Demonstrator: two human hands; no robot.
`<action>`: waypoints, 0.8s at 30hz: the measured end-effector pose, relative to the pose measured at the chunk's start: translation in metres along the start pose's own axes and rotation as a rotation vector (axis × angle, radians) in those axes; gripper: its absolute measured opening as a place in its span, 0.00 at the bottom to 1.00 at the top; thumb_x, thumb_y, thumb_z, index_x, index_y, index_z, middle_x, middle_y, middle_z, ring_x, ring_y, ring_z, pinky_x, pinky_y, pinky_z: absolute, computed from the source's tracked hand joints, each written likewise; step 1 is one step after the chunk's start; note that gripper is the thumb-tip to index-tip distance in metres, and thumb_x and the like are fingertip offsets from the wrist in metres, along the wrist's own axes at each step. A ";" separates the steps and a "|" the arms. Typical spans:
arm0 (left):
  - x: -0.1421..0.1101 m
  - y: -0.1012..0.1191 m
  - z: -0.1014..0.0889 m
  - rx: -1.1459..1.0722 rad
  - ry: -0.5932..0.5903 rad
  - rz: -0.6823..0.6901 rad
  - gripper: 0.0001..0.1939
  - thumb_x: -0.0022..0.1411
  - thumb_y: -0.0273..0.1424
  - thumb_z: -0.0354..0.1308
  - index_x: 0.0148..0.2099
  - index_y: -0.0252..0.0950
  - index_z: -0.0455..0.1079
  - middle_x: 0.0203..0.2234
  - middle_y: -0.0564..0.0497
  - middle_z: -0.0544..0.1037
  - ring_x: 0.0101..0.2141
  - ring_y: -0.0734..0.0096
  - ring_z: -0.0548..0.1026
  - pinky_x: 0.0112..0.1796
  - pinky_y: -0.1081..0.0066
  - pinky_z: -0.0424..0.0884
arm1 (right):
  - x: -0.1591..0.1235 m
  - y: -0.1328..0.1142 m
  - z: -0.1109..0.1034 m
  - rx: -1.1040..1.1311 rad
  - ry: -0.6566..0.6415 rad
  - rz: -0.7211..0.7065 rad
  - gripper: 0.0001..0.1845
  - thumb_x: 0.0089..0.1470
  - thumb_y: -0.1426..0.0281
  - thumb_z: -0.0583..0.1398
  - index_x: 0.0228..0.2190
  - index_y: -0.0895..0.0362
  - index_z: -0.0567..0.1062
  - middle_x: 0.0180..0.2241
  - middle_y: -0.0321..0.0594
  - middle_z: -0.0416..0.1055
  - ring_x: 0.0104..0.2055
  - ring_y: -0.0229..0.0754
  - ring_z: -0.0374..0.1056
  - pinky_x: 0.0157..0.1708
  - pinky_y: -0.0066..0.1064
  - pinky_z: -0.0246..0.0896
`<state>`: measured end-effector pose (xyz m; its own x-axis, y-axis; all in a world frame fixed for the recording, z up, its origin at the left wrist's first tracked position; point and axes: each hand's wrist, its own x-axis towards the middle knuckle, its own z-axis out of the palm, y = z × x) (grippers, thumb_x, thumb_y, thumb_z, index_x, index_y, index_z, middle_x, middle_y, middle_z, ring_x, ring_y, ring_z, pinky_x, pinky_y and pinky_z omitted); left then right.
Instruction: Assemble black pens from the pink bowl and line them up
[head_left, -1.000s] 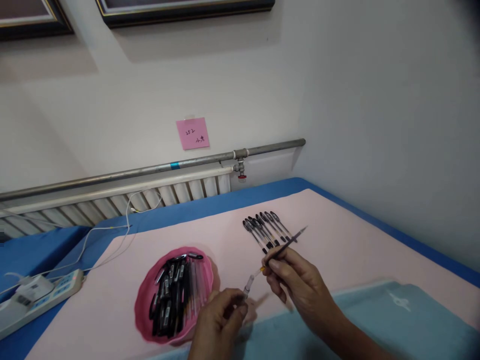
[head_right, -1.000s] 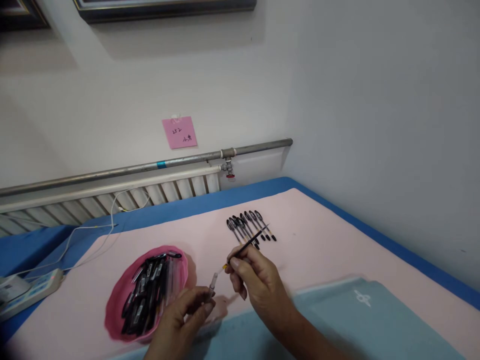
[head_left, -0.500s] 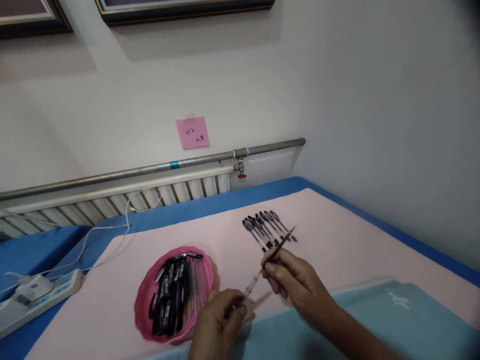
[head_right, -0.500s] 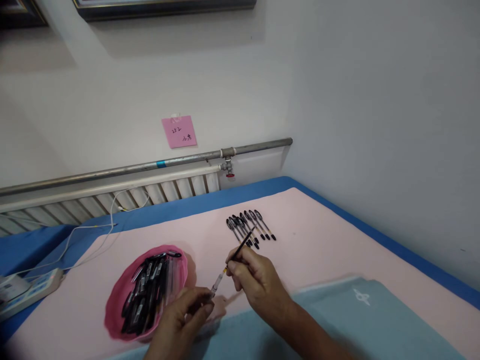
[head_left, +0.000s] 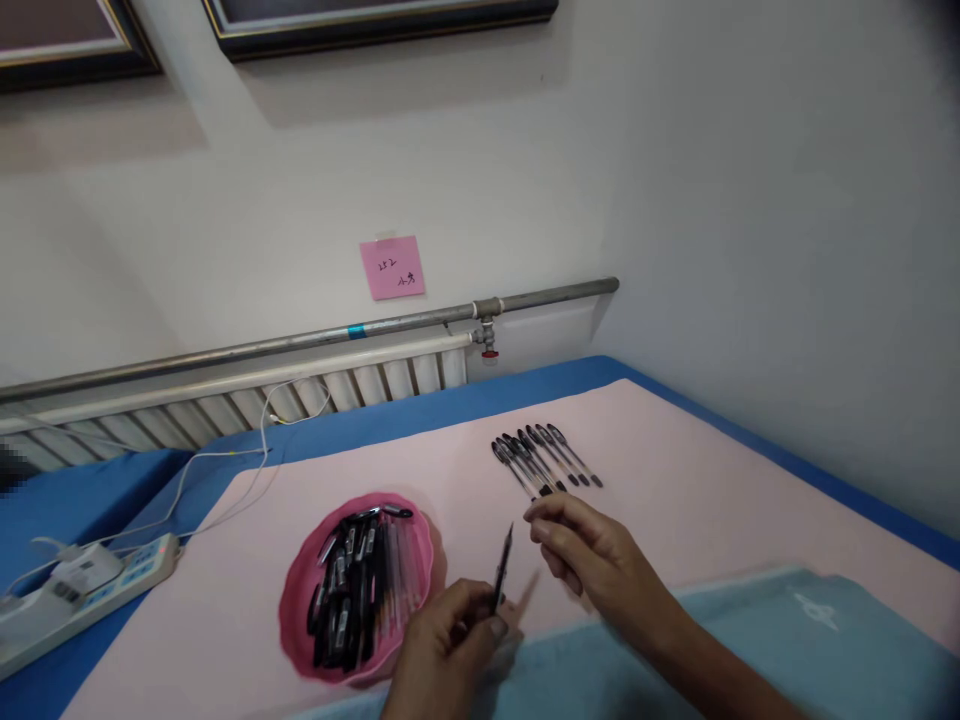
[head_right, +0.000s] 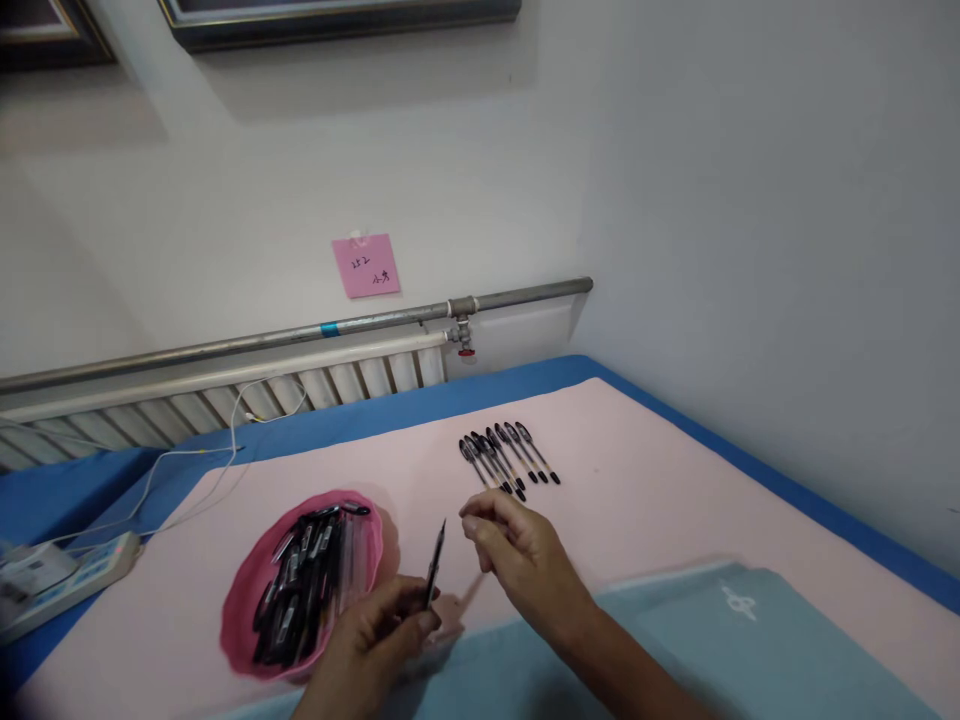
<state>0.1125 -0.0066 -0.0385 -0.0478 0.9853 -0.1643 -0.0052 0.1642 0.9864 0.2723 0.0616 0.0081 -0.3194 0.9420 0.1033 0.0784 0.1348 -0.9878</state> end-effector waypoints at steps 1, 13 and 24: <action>0.000 0.002 0.000 -0.044 0.000 -0.017 0.14 0.47 0.39 0.61 0.32 0.34 0.73 0.26 0.50 0.75 0.27 0.72 0.70 0.28 0.75 0.62 | 0.000 0.000 0.001 -0.020 -0.016 0.011 0.06 0.51 0.66 0.55 0.27 0.55 0.69 0.16 0.29 0.58 0.18 0.33 0.55 0.16 0.24 0.50; -0.002 0.018 -0.006 -0.043 0.118 0.082 0.09 0.48 0.31 0.59 0.34 0.35 0.73 0.28 0.51 0.70 0.29 0.74 0.68 0.30 0.75 0.64 | -0.010 0.018 0.034 -0.106 -0.439 0.145 0.10 0.50 0.59 0.55 0.26 0.52 0.69 0.14 0.28 0.61 0.15 0.33 0.55 0.16 0.24 0.50; -0.006 0.019 -0.005 0.167 0.147 0.233 0.13 0.52 0.24 0.55 0.40 0.39 0.75 0.38 0.49 0.68 0.38 0.71 0.69 0.36 0.74 0.67 | -0.016 0.034 0.048 -0.042 -0.305 0.220 0.13 0.49 0.56 0.55 0.29 0.54 0.67 0.16 0.27 0.58 0.15 0.33 0.52 0.16 0.25 0.49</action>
<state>0.1075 -0.0097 -0.0183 -0.1726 0.9817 0.0801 0.1864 -0.0473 0.9813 0.2346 0.0362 -0.0325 -0.5568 0.8157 -0.1567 0.2133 -0.0420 -0.9761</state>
